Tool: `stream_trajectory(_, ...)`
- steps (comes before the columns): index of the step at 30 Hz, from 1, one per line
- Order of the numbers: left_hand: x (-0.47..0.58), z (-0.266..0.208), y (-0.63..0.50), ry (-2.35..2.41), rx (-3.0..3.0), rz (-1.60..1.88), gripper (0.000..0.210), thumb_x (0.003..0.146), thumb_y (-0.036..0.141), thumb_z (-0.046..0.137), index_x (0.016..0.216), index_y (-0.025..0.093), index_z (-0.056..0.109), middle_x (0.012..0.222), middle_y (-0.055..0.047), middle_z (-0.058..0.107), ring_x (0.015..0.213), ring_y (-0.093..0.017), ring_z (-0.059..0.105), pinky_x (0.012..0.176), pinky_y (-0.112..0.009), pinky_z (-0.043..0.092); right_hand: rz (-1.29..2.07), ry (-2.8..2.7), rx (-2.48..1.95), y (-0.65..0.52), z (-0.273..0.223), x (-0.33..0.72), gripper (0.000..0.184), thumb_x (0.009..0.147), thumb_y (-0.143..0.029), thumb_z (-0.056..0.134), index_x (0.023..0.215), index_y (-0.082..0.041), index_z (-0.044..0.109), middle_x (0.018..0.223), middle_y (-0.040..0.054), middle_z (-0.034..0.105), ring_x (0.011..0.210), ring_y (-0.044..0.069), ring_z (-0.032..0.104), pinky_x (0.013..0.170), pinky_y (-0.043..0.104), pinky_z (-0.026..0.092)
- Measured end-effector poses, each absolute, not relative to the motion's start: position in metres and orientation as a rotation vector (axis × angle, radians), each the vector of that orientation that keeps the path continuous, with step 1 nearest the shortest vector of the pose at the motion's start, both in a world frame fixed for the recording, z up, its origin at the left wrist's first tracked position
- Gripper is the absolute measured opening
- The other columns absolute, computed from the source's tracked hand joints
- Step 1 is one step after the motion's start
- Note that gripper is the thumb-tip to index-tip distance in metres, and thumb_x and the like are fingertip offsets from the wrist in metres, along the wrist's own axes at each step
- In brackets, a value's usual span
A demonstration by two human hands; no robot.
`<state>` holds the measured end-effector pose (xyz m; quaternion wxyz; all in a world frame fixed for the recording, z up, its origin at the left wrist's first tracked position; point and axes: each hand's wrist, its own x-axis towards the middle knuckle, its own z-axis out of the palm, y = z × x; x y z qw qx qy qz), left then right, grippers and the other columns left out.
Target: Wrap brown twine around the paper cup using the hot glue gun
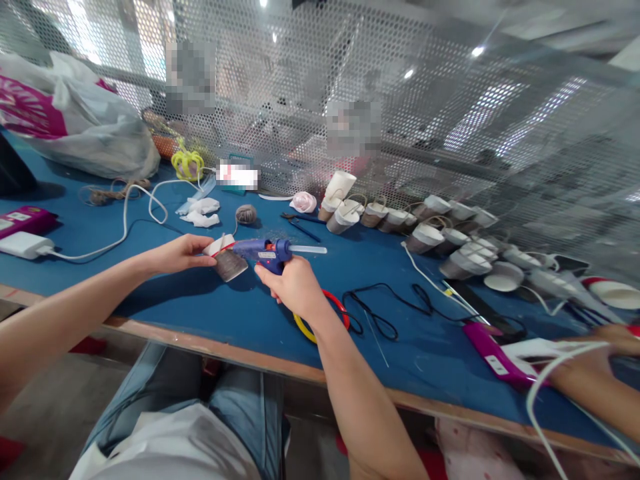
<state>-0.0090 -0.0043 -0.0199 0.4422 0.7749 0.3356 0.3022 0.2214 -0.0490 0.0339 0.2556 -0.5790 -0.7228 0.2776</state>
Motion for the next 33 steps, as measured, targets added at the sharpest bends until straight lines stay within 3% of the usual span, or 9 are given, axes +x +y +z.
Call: stream_trajectory(33,-0.012,-0.021,-0.002,0.830,2.010,0.716,0.025,0.077,0.032,0.051,0.087,0.009,0.055,0.074,-0.001,0.054,0.069,-0.014,0.047,0.067,-0.025,0.039,0.690,-1.917,-1.574,-0.039,0.027,0.227,0.028,0.072,-0.033,0.055,0.050,-0.017,0.048,0.034,-0.0027,0.047,0.031,0.008,0.043,0.038,0.020,0.038)
